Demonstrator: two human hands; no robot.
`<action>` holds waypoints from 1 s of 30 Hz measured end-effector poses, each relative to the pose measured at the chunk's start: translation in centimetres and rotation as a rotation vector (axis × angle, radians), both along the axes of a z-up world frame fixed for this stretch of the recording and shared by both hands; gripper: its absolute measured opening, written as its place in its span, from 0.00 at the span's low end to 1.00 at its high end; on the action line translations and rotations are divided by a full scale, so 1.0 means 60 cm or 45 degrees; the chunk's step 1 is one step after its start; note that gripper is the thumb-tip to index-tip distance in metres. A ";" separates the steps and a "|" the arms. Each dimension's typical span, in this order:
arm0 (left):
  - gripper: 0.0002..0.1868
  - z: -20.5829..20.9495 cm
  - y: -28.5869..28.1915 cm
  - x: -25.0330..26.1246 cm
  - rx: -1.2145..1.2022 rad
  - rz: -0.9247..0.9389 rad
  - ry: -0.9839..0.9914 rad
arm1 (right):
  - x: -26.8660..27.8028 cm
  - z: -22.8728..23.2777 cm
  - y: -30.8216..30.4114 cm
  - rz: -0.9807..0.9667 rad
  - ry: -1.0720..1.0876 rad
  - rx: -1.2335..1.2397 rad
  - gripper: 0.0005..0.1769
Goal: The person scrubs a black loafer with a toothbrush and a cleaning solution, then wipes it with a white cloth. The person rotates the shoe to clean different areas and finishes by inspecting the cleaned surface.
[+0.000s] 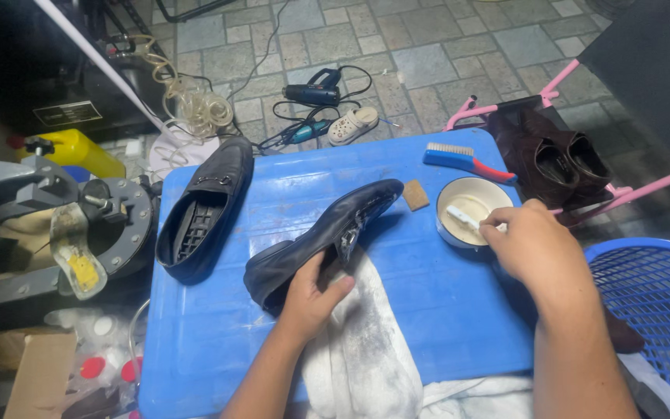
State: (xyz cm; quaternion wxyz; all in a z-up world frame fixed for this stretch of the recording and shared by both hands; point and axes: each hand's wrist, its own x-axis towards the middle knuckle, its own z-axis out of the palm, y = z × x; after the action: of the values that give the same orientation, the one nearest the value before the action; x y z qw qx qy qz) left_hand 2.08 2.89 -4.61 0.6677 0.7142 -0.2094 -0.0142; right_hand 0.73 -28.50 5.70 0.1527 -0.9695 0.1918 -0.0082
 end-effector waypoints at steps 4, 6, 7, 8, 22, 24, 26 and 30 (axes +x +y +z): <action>0.41 0.012 -0.003 -0.002 0.112 0.032 0.038 | -0.023 -0.005 -0.003 0.031 -0.395 0.062 0.13; 0.41 0.013 -0.001 -0.003 0.109 0.029 0.058 | -0.033 -0.008 0.004 0.083 -0.540 0.128 0.14; 0.41 0.012 -0.001 -0.003 0.122 0.036 0.028 | -0.038 -0.011 0.011 0.111 -0.614 0.165 0.15; 0.41 0.011 0.000 0.001 0.136 0.050 -0.010 | -0.039 -0.014 0.021 0.126 -0.645 0.212 0.15; 0.49 0.007 0.002 0.010 -0.544 -0.219 0.398 | -0.008 -0.073 0.205 0.417 -0.974 0.423 0.10; 0.49 0.003 -0.001 0.009 -0.536 -0.255 0.395 | -0.020 -0.077 0.231 0.486 -0.821 0.562 0.11; 0.49 -0.002 -0.003 0.008 -0.467 -0.209 0.392 | -0.022 -0.071 0.231 0.469 -0.780 0.527 0.12; 0.49 -0.011 -0.010 -0.002 -0.367 -0.157 0.281 | -0.011 -0.057 0.216 0.295 -0.834 0.301 0.09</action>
State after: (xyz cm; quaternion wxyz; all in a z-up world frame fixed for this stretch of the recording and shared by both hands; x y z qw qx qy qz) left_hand 1.96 2.31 -5.29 0.7799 0.5910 -0.1783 -0.1031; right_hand 0.07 -15.56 2.31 0.3167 -0.9064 0.0214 -0.2788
